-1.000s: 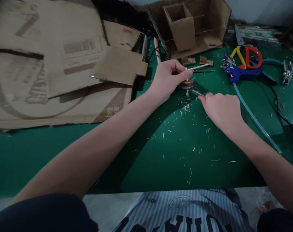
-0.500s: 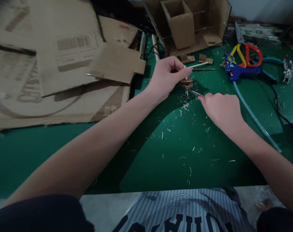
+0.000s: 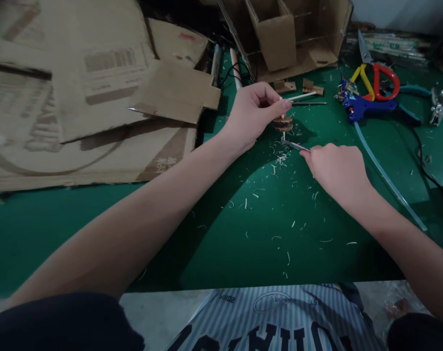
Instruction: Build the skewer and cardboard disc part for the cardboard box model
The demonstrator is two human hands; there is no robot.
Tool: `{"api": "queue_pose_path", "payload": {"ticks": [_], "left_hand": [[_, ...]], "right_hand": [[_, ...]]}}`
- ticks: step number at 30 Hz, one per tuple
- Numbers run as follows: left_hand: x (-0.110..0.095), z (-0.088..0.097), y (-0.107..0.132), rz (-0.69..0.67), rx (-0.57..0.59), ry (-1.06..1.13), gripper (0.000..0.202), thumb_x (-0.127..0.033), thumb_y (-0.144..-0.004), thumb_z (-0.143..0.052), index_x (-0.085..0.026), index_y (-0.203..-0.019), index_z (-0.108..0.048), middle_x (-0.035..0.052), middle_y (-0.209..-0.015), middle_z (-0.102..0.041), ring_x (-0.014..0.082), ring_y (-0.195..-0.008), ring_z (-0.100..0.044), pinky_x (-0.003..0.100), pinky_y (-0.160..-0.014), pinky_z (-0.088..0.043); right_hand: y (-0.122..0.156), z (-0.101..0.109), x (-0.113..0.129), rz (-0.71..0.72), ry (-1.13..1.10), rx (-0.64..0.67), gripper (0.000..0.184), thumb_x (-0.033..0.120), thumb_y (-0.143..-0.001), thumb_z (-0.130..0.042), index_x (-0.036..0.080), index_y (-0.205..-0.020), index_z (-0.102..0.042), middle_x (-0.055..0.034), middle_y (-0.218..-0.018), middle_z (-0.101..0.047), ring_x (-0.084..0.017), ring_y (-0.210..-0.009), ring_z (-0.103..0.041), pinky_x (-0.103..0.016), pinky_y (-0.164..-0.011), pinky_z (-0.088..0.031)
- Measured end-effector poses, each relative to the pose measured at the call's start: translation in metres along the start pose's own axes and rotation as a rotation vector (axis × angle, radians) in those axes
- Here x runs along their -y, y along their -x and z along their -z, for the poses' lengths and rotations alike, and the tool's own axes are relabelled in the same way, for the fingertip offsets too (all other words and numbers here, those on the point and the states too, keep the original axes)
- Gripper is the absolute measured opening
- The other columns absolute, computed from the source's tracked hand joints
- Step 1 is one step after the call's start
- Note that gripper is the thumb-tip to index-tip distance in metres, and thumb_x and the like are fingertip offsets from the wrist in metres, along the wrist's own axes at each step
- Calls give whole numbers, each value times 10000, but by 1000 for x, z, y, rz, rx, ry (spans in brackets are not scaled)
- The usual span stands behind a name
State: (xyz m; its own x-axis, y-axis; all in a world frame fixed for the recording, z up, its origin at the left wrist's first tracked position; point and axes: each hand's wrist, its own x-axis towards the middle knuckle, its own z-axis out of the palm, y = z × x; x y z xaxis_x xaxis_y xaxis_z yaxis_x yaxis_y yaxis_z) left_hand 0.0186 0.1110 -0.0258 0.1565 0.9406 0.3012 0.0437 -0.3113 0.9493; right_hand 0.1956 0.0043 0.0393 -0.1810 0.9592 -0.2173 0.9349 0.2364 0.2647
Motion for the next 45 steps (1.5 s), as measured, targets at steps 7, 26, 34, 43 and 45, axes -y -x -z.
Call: {"api": "queue_pose_path", "payload": {"ticks": [7,26,34,43,45], "left_hand": [[-2,0,0,-3,14,10,302,-253,-875,-851,-202,-726,-593,-5,-679,-621,121,-672,-617,269,-633,-531],[-5,-1,0,18,-2,-20,331,-164,-864,-843,-195,-697,-558,-24,-665,-591,87,-623,-577,236,-599,-508],[-7,-2,0,24,4,-30,308,-178,-863,-848,-188,-704,-585,-20,-660,-579,96,-645,-599,238,-611,-523],[-3,-1,1,-2,20,-38,272,-206,-896,-824,-194,-733,-608,-13,-683,-608,107,-663,-636,251,-635,-558],[-3,-1,1,1,25,-45,258,-206,-904,-817,-194,-743,-616,-8,-699,-628,113,-678,-650,260,-654,-567]], "right_hand": [[1,-5,-7,0,16,-114,674,473,-1096,-208,132,-983,-779,-137,-734,-696,-197,-589,-561,-322,-598,-213],[4,-4,-2,-15,-2,-172,684,454,-1091,-187,114,-968,-767,-133,-688,-674,-186,-563,-534,-323,-609,-225],[-2,-5,-6,-16,9,-120,674,465,-1095,-193,123,-999,-766,-136,-716,-684,-196,-585,-549,-319,-612,-228],[2,-2,-10,56,-14,3,640,450,-1087,-244,144,-917,-779,-128,-745,-691,-188,-601,-557,-315,-576,-211],[0,-4,-19,65,-65,36,652,505,-1081,-257,155,-890,-773,-116,-727,-680,-188,-602,-541,-316,-580,-209]]}}
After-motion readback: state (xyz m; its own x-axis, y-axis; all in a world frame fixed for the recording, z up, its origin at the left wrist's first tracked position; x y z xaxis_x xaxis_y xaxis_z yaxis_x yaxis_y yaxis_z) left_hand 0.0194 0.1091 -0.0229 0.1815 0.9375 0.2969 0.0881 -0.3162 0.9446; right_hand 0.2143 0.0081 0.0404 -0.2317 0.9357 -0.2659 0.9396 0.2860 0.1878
